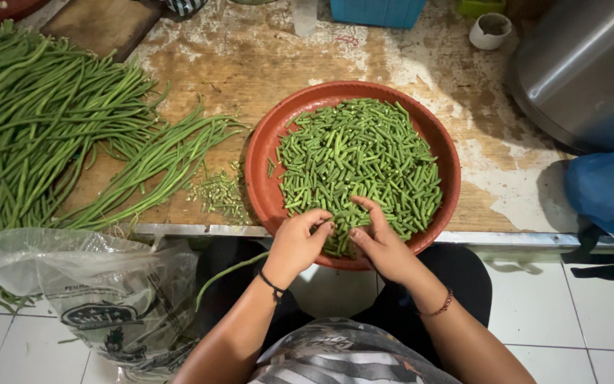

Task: The person sits at a work table and snaps long green beans into short pieces over a large red basin, discarding the tips and trimmings onto the table. They occasionally use a small knife to cut off the bean tips and reach for new whole beans from the pile beside the basin.

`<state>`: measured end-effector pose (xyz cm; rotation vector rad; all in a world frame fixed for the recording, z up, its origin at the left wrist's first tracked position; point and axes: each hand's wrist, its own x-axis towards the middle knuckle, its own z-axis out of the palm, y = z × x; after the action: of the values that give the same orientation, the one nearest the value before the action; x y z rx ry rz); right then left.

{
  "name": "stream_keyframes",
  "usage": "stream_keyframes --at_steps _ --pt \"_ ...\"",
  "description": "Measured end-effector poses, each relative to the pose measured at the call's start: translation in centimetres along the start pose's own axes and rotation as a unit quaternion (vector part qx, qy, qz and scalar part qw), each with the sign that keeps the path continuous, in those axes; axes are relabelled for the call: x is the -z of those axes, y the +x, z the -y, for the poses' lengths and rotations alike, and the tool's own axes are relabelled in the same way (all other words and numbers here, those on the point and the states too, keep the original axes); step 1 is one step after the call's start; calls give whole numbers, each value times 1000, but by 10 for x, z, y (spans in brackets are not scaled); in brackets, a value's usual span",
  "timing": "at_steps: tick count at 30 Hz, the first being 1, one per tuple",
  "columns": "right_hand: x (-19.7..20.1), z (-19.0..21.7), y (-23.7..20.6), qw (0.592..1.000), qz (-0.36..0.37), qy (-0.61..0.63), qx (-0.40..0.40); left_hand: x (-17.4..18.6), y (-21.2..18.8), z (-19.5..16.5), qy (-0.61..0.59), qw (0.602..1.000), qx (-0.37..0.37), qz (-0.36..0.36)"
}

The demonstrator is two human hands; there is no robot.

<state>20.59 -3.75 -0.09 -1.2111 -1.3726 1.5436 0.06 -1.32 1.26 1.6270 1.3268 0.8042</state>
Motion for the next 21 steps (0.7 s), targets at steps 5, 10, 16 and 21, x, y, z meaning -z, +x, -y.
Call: stream_keyframes --at_steps 5,10,16,21 --pt "-7 -1 -1 999 15 32 22 -6 -1 3 -13 999 -36 -18" --pt "-8 -14 3 999 -12 31 24 -8 -3 4 -2 999 -27 -19" --pt "-7 -17 12 998 -37 41 16 -13 -6 6 -30 998 -54 4" --pt "0 -12 5 1000 5 20 2 -10 0 7 -7 998 -56 -38"
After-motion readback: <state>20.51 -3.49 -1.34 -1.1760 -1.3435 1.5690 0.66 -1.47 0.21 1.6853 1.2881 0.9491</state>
